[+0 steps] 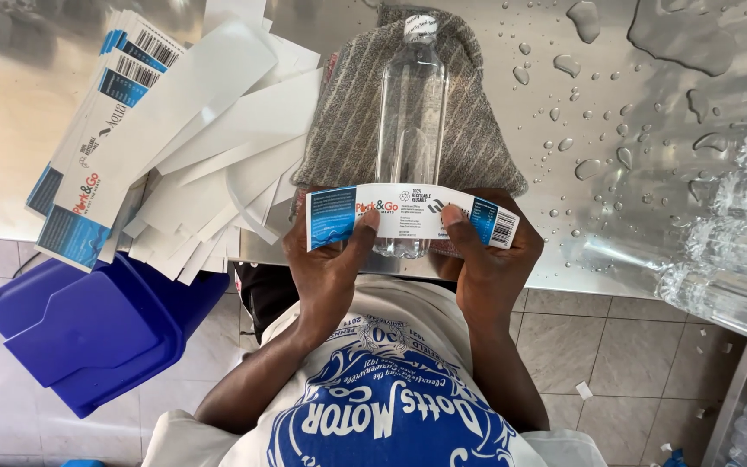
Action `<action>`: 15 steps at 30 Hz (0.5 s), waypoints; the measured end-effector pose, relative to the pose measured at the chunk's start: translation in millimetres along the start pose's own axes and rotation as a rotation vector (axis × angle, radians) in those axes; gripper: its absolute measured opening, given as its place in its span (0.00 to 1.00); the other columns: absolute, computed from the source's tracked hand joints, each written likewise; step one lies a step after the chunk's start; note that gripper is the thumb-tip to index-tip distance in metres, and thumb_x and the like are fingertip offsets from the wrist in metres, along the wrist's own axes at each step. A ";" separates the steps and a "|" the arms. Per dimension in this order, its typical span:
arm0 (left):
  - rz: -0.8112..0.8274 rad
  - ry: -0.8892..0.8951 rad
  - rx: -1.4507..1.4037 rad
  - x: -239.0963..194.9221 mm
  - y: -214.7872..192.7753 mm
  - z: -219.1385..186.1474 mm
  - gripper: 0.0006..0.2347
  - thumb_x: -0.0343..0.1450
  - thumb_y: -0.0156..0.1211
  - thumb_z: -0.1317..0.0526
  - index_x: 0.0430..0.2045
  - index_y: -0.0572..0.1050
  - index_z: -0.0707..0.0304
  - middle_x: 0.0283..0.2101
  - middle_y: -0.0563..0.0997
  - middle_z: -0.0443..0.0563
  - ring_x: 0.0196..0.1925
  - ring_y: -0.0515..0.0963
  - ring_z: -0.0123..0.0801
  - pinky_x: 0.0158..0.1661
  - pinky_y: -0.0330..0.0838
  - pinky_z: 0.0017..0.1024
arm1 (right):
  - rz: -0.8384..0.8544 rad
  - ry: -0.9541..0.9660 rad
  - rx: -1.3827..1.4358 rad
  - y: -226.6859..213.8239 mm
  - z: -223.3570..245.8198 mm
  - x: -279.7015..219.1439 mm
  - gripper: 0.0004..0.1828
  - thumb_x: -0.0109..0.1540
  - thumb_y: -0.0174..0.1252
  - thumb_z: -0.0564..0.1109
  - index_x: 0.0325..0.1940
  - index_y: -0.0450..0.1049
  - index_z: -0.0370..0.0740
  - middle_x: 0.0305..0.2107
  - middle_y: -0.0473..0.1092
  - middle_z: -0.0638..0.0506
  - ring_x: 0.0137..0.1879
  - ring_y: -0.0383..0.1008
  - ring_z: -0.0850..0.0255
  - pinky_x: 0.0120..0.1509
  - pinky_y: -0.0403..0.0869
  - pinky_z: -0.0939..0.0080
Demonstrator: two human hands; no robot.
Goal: The person repeatedly picks up clear plastic water bottles, applies printed labels around their midsections, and places them on a stainless steel counter. The person uses both hands to align and smooth each label before moving the bottle to a growing row of labeled bottles.
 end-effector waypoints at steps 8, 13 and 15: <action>0.022 0.092 0.038 0.1 3.7 -3.5 0.09 0.73 0.73 0.67 0.46 0.81 0.64 0.38 0.86 0.56 0.48 0.86 0.34 0.58 0.79 0.42 | 0.011 -0.044 -0.116 -8.0 -6.3 0.1 0.10 0.65 0.75 0.43 0.47 0.82 0.40 0.32 0.80 0.47 0.44 0.79 0.67 0.49 0.78 0.64; 0.074 0.238 0.146 -1.2 9.9 -20.3 0.10 0.76 0.67 0.66 0.51 0.81 0.66 0.56 0.80 0.55 0.60 0.82 0.38 0.63 0.77 0.40 | 0.073 -0.100 -0.232 -5.8 -0.3 1.8 0.15 0.67 0.74 0.48 0.52 0.80 0.40 0.34 0.77 0.47 0.41 0.76 0.70 0.49 0.77 0.64; 0.083 0.244 0.144 -3.9 9.4 -19.4 0.11 0.77 0.65 0.65 0.53 0.81 0.65 0.57 0.79 0.54 0.61 0.81 0.37 0.64 0.76 0.39 | 0.078 -0.119 -0.239 -0.1 7.0 -0.5 0.15 0.68 0.73 0.48 0.53 0.80 0.39 0.34 0.77 0.46 0.41 0.75 0.69 0.49 0.77 0.63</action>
Point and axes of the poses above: each hand's wrist, its own x-axis towards the middle knuckle, its own y-axis out of the palm, z = x × y, the point moved 9 cm from there along x, towards the middle knuckle
